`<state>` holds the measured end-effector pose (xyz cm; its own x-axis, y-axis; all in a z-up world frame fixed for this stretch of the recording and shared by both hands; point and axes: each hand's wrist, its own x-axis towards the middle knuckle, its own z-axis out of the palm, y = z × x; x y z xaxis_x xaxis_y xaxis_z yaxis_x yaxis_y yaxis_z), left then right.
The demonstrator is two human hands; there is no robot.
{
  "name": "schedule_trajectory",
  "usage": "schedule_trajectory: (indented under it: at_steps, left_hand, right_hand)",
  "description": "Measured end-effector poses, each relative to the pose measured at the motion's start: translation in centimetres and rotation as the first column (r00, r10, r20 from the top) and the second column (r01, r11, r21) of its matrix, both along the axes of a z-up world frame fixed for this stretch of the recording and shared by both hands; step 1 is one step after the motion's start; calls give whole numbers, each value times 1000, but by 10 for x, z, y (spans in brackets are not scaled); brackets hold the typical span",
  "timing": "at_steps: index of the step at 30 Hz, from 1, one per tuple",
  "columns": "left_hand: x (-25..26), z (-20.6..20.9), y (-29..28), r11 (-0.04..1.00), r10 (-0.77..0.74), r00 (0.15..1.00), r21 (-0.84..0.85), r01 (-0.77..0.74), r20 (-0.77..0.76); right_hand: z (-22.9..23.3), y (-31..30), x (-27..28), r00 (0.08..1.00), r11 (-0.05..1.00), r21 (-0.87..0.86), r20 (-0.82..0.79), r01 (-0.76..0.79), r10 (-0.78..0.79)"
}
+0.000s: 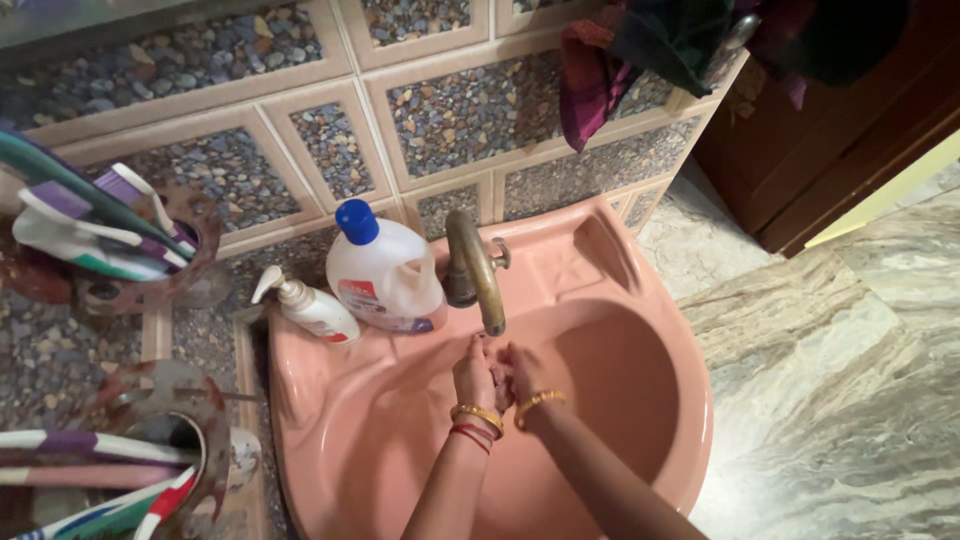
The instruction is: The person washes a small black cloth by hand in a bathroom sink, rubbing and wringing it under running water.
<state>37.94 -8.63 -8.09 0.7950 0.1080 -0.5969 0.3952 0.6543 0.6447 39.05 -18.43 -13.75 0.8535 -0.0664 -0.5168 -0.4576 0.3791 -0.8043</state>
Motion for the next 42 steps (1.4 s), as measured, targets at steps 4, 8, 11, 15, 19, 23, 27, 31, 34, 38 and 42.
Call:
schedule_trajectory:
  at_steps: [4,8,11,15,19,23,27,31,34,38,42]
  left_hand:
    - [-25,1,1,692,-242,951,721,32,190]
    - [-53,39,2,-202,-523,850,960,-193,60]
    - [-64,65,9,-385,-470,858,826,-411,208]
    - [-66,62,15,67,-512,792,935,-348,332]
    - [-52,44,10,603,-350,896,798,-7,273]
    - [-36,49,8,799,-191,959,601,27,211]
    - [-30,69,11,744,-169,886,645,-173,432]
    - [-31,103,10,719,-141,853,644,-261,503]
    - [-36,115,7,737,-130,827,611,-289,548]
    - [-41,76,0,660,-150,841,686,-306,520]
    - [-32,-30,19,526,-337,939,841,127,69]
  right_hand:
    - [81,25,-43,938,883,457,-250,-105,241]
    - [130,26,-51,945,740,669,-191,-71,264]
    - [115,18,-43,940,749,638,-116,-176,320]
    - [84,7,-29,938,897,414,-227,-152,264]
    - [63,10,-25,943,861,383,119,-334,312]
    - [78,27,-23,961,960,-29,-25,-277,277]
    - [98,29,-13,926,938,-4,160,-346,343]
    - [114,25,-4,833,884,-51,313,-465,456]
    - [119,25,-4,824,886,11,371,-464,428]
    - [108,8,-3,734,800,-61,361,-597,575]
    - [45,0,-18,838,830,-225,88,-510,539]
